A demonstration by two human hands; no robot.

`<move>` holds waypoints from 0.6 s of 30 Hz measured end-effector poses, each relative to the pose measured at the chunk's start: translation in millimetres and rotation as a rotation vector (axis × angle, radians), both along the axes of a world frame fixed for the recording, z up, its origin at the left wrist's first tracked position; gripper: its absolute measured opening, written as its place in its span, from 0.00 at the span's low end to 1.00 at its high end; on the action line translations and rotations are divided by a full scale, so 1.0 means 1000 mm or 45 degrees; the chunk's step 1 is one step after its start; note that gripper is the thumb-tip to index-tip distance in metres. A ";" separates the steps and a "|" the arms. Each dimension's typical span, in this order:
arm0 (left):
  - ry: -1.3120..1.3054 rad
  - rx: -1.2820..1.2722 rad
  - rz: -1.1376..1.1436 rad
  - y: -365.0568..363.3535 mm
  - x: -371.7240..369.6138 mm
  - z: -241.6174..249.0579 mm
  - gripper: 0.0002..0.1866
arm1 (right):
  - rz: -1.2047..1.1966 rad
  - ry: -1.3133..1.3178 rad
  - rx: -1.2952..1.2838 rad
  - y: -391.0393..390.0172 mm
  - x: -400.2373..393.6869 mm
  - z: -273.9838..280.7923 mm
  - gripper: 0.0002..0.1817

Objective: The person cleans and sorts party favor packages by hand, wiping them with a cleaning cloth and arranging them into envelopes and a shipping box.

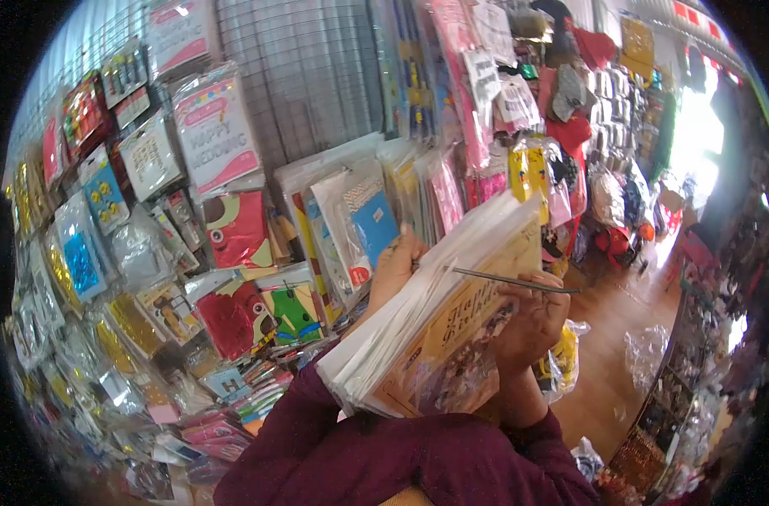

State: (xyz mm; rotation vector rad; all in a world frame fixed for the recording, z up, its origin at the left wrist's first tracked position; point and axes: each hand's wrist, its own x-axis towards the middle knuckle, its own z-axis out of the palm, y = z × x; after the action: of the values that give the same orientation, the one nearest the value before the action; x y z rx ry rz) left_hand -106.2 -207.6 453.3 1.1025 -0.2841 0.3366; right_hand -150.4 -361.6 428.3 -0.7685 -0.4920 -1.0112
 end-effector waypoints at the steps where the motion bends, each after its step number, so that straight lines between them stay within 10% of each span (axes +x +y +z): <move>1: -0.027 0.019 0.042 -0.002 -0.008 0.004 0.22 | -0.298 -0.212 -0.206 -0.005 0.001 0.003 0.16; 6: 0.076 0.080 0.176 0.008 -0.007 0.006 0.24 | -0.669 -0.770 -0.490 -0.037 -0.029 0.018 0.11; 9: 0.122 -0.058 0.223 0.002 -0.002 0.008 0.25 | -0.912 -0.503 -1.329 -0.035 -0.035 0.038 0.08; 18: 0.061 0.099 0.348 -0.014 0.001 0.014 0.24 | -1.515 -0.628 -1.786 -0.028 0.027 0.061 0.13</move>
State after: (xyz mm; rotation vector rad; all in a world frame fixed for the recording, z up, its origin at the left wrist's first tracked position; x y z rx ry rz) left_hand -105.7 -221.7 466.9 1.2273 -0.1038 0.5447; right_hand -123.0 -389.9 488.8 -2.2353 -1.2825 -1.9621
